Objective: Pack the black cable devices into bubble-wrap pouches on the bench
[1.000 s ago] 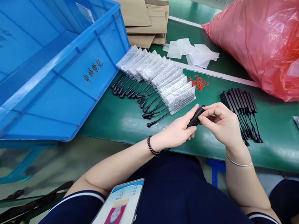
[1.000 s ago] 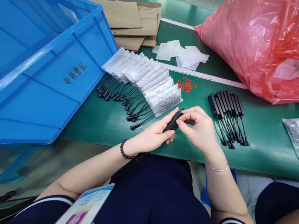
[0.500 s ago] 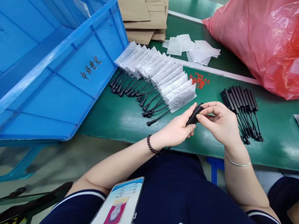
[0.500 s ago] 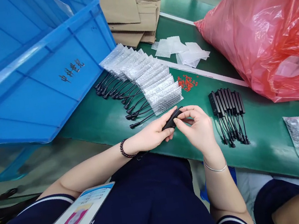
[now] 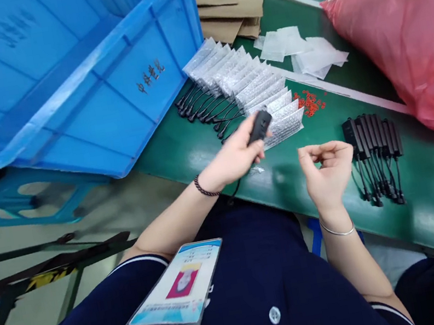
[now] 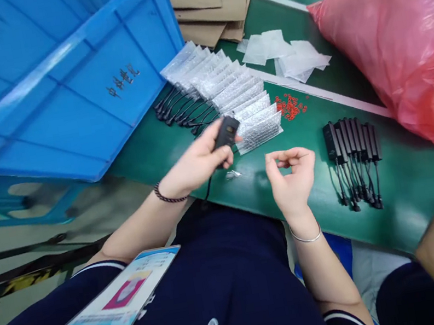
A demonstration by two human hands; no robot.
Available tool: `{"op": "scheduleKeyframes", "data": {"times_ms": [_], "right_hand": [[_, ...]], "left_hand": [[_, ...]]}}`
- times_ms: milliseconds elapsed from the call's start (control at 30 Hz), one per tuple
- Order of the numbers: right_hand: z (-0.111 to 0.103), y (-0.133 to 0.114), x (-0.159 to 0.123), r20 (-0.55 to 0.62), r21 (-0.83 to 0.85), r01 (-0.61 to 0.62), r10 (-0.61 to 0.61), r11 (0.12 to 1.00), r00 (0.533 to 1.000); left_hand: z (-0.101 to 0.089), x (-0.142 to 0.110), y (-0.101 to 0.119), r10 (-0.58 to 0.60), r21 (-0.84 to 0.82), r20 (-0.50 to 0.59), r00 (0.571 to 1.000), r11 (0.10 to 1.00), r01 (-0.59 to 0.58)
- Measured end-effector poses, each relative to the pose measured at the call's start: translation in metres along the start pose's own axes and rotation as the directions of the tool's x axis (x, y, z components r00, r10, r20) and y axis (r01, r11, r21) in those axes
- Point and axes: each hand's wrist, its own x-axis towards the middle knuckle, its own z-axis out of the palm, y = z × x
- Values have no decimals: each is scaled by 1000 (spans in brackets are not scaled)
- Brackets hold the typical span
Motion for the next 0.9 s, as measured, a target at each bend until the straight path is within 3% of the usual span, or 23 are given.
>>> {"op": "scheduleKeyframes", "data": {"times_ms": [67, 133, 200, 267, 333, 400, 433, 500, 567, 633, 667, 733, 800, 900], "right_hand": [[11, 6, -10, 145, -168, 177, -154, 970, 977], [21, 12, -19, 374, -311, 399, -275, 862, 886], [28, 15, -24, 567, -346, 530, -278, 774, 775], [28, 13, -24, 657, -320, 529, -218, 786, 721], [24, 7, -19, 639, -234, 394, -165, 889, 752], [17, 0, -10, 580, -38, 123, -78, 992, 811], [13, -3, -5, 572, 87, -42, -15, 995, 820], [5, -6, 7, 569, 302, -344, 121, 889, 813], [-6, -2, 21, 496, 453, -497, 254, 740, 831], [-19, 7, 33, 339, 572, -491, 355, 657, 871], [-25, 13, 39, 258, 611, -453, 378, 648, 889], [-37, 23, 47, 132, 612, -364, 362, 702, 923], [-45, 30, 52, 78, 544, -294, 302, 786, 950], [-50, 33, 57, 88, 465, -231, 215, 854, 973]], "left_hand": [[-23, 3, 8, 27, -64, -157, 987, 997, -37], [-39, 4, 18, 48, -93, -238, 970, 993, -72], [-46, 4, 26, 67, -132, -248, 966, 986, -102], [-41, 3, 30, 70, -207, -226, 972, 971, -118], [-25, 2, 29, 68, -300, -220, 973, 945, -133], [-1, 5, 24, 81, -357, -239, 968, 920, -165], [12, 9, 22, 101, -347, -232, 968, 920, -179], [34, 27, 19, 191, -215, -116, 975, 953, -212], [45, 64, 22, 311, 65, 98, 945, 946, -318], [42, 119, 30, 383, 396, 242, 892, 800, -451], [36, 150, 36, 360, 559, 253, 898, 703, -440], [20, 208, 47, 204, 814, 133, 970, 536, -225], [8, 250, 56, 170, 859, 52, 984, 495, -131], [2, 277, 57, 156, 862, -12, 988, 502, -69]]}}
